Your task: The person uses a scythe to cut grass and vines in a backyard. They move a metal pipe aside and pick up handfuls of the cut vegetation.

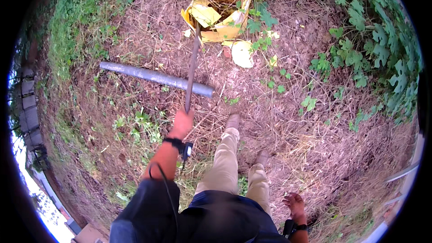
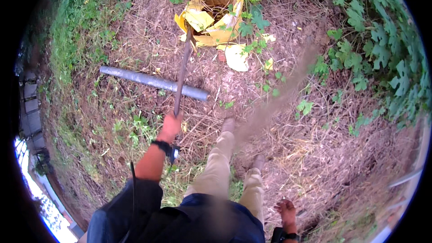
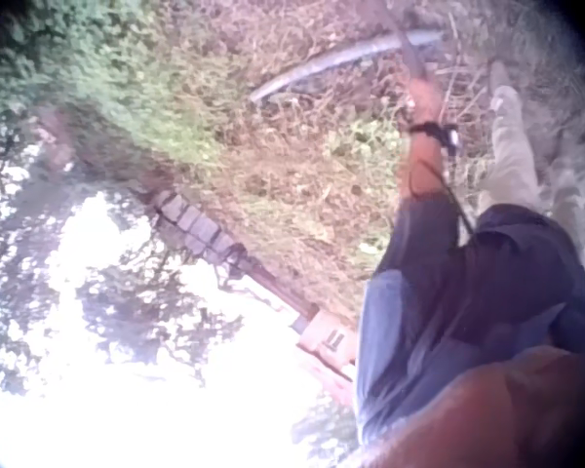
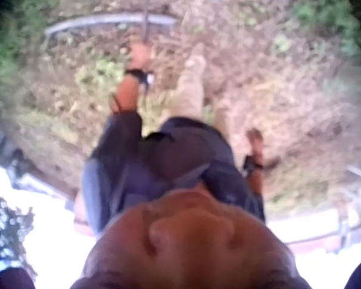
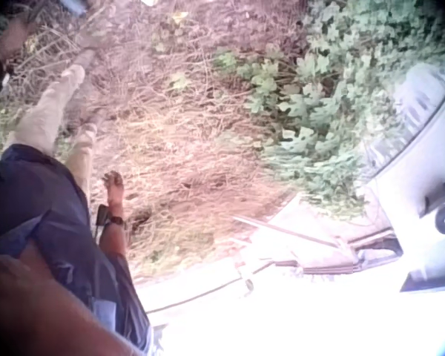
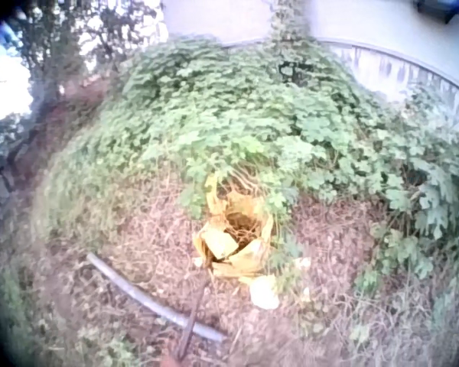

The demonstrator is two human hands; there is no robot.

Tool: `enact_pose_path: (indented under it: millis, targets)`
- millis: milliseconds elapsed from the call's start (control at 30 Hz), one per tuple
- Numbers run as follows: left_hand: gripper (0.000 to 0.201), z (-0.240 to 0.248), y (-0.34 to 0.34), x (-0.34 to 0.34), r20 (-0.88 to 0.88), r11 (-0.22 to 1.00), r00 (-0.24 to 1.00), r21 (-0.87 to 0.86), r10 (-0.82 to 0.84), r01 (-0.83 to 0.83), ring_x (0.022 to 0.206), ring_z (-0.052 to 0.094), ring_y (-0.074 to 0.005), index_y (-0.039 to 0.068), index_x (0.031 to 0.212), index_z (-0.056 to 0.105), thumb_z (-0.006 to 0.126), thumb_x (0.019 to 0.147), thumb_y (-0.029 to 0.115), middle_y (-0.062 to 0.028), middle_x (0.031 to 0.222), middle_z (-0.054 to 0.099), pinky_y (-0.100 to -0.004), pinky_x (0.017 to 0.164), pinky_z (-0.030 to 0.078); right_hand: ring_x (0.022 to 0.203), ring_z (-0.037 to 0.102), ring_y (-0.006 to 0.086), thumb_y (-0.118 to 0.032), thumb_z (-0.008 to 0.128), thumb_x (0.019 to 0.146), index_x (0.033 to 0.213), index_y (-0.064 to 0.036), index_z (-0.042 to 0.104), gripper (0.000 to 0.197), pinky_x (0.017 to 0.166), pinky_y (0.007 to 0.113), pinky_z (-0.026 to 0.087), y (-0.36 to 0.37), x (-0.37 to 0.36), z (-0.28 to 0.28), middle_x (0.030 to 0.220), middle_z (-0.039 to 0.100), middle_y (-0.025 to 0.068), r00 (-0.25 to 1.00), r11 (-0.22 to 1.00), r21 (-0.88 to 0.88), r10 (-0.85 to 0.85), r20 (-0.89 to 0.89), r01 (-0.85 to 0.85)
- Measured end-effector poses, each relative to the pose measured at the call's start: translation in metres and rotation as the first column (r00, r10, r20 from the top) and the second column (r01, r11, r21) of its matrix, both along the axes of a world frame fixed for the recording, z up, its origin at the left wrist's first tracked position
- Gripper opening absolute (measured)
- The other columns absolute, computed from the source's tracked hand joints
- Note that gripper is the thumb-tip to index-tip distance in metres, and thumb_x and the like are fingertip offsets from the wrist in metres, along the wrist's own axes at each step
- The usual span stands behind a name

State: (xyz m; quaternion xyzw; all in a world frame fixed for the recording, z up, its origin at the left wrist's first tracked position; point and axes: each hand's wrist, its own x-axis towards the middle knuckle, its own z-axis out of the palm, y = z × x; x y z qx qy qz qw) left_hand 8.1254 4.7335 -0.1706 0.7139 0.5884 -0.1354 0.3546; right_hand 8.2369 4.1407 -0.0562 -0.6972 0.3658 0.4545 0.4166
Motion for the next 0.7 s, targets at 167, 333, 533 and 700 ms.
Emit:
enact_pose_path:
  millis: [167, 333, 533, 700]
  targets:
    - [0.042, 0.019, -0.07, -0.064, -0.101, 0.998, 0.995, -0.067, 0.002, -0.009, 0.083, 0.063, -0.0449, -0.003, 0.097, 0.058, 0.058, 0.088, 0.038, -0.0277, 0.084, 0.064, -0.0488, 0.075, 0.049, 0.077, 0.068, 0.0217, -0.013, 0.061, 0.09, 0.103, -0.0036, 0.057, 0.018, 0.069, 0.032, 0.055, 0.013, -0.011, -0.011, 0.089, 0.067, 0.0112, 0.995, 0.997, 0.027, 0.073, -0.071, -0.071]
    - [0.042, 0.024, -0.088, -0.085, -0.139, 0.99, 0.99, -0.14, -0.013, -0.007, 0.085, 0.063, -0.0448, -0.003, 0.098, 0.058, 0.057, 0.089, 0.038, -0.0278, 0.086, 0.064, -0.0486, 0.076, 0.05, 0.078, 0.068, 0.0218, -0.016, 0.06, 0.091, 0.112, -0.0032, 0.056, 0.025, 0.07, 0.031, 0.054, 0.027, 0.004, -0.024, 0.091, 0.067, 0.0119, 0.995, 0.991, 0.097, 0.097, -0.02, -0.094]
    - [0.04, 0.034, -0.066, -0.05, -0.11, 0.977, 0.972, -0.065, -0.209, 0.203, 0.08, 0.063, -0.0444, -0.001, 0.1, 0.056, 0.053, 0.092, 0.038, -0.0275, 0.083, 0.064, -0.0511, 0.073, 0.05, 0.08, 0.068, 0.0209, -0.016, 0.059, 0.091, 0.109, -0.004, 0.056, 0.022, 0.073, 0.032, 0.053, 0.043, 0.015, -0.023, 0.093, 0.067, 0.0107, 0.992, 0.991, 0.056, 0.123, -0.017, -0.122]
    - [0.038, 0.041, -0.034, 0.002, -0.021, 0.916, 0.916, 0.008, -0.401, 0.401, 0.073, 0.063, -0.0437, 0.002, 0.092, 0.053, 0.051, 0.093, 0.04, -0.0244, 0.075, 0.063, -0.052, 0.067, 0.05, 0.081, 0.067, 0.0217, -0.014, 0.059, 0.09, 0.107, -0.0036, 0.056, 0.02, 0.075, 0.032, 0.054, 0.063, 0.015, -0.027, 0.093, 0.066, 0.0109, 0.994, 0.992, 0.082, 0.097, -0.052, -0.092]
